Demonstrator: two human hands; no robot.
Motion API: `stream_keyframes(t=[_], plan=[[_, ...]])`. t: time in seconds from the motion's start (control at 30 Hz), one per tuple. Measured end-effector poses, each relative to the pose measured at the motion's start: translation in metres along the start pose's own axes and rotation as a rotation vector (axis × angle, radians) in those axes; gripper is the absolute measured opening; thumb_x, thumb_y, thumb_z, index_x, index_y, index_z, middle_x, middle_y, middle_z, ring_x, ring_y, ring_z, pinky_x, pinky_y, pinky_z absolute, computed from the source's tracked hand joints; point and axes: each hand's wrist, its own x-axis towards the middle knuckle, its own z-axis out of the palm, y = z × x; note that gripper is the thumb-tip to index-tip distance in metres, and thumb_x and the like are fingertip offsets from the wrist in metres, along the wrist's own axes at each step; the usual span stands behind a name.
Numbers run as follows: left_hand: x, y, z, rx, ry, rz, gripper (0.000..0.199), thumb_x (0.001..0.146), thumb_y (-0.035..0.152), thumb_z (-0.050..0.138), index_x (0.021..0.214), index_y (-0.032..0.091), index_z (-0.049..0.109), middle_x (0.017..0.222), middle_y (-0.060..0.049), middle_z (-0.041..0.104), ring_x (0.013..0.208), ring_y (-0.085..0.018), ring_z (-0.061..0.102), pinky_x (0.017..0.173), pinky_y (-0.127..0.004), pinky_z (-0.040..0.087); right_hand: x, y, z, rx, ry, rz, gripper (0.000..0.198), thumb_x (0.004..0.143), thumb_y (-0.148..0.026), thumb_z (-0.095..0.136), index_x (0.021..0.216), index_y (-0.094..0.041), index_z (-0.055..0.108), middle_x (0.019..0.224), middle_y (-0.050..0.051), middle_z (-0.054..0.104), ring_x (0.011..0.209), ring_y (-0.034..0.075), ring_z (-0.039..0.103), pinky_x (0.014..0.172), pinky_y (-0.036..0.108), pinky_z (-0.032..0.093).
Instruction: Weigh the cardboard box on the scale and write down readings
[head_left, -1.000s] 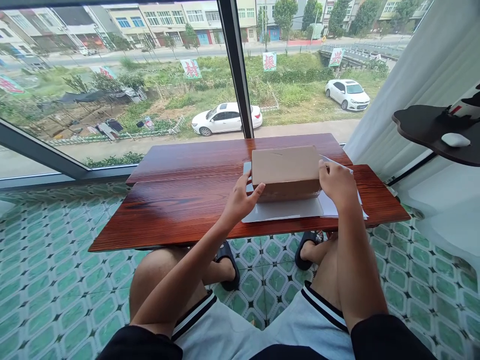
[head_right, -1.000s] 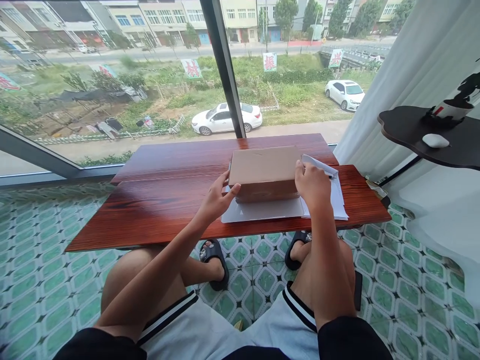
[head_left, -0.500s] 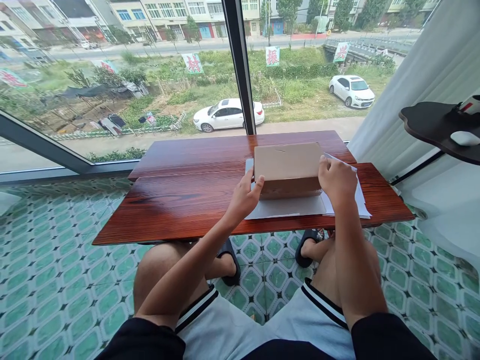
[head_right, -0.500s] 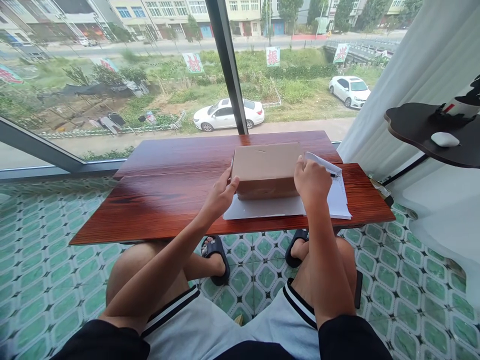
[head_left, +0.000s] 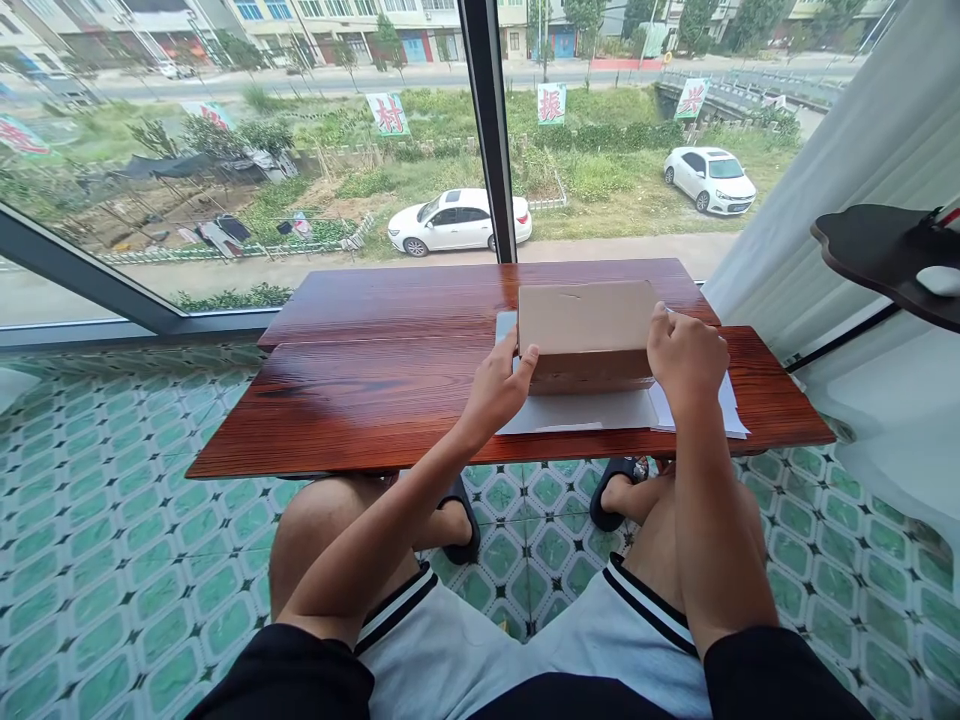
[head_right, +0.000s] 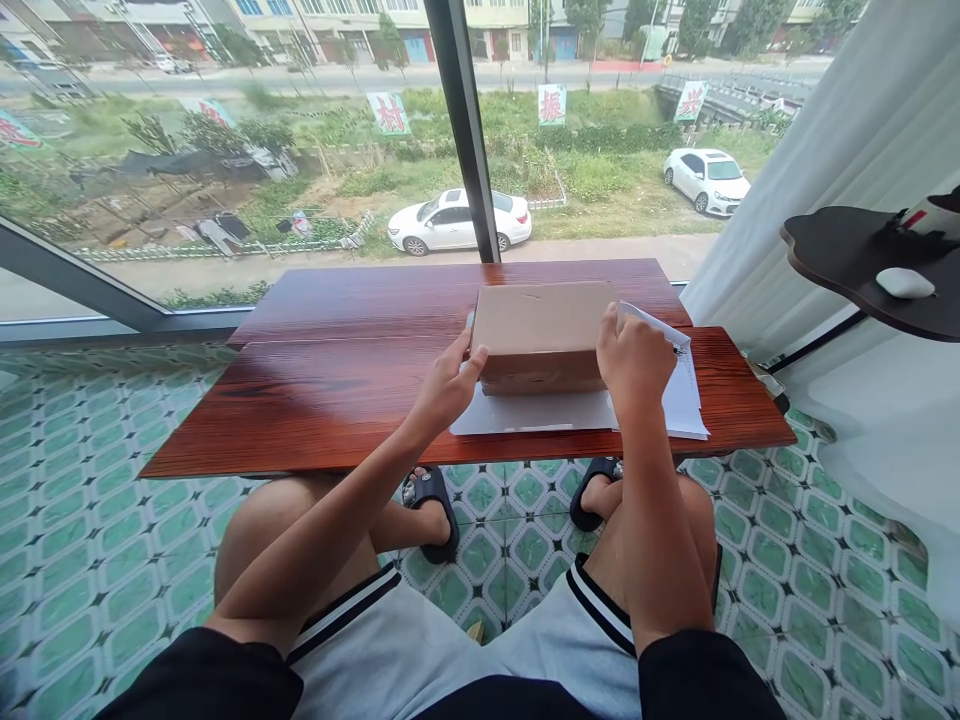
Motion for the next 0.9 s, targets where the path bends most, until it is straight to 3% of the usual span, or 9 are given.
stream_keyframes(t=[0.27,0.5,0.7,0.9], plan=[[-0.001,0.007,-0.003,-0.027,0.014,0.034,0.051,0.103,0.04,0.042,0.149,0.019,0.051,0.134,-0.01,0.067,0.119,-0.029,0.062,0.099,-0.038,0.045,-0.004,-0.007,-0.005,0.021,0.095,0.02,0.063,0.1,-0.052,0.029,0.101,-0.012,0.078,0.089,0.024,0.073,0.094,0.044,0.069,0.082,0.053,0.05],[-0.002,0.012,-0.014,0.002,0.065,0.049,0.054,0.101,0.038,0.041,0.147,0.014,0.053,0.142,-0.014,0.062,0.125,-0.031,0.059,0.102,-0.04,0.044,-0.006,-0.015,-0.006,0.039,0.135,-0.007,0.067,0.101,-0.055,0.027,0.098,-0.011,0.078,0.086,0.023,0.072,0.09,0.042,0.069,0.08,0.053,0.05],[-0.004,0.013,-0.029,0.074,0.096,0.051,0.05,0.1,0.036,0.04,0.143,0.017,0.056,0.132,-0.011,0.068,0.119,-0.029,0.062,0.096,-0.037,0.046,-0.009,-0.027,0.0,0.064,0.134,-0.035,0.07,0.101,-0.059,0.025,0.097,-0.011,0.076,0.084,0.024,0.07,0.088,0.042,0.069,0.08,0.054,0.049],[-0.007,0.012,-0.048,0.141,0.147,0.03,0.047,0.098,0.033,0.039,0.137,0.015,0.059,0.121,-0.011,0.072,0.107,-0.028,0.065,0.089,-0.035,0.046,-0.014,-0.04,0.005,0.102,0.132,-0.124,0.068,0.102,-0.058,0.022,0.094,-0.013,0.073,0.077,0.018,0.066,0.079,0.036,0.065,0.077,0.049,0.045]])
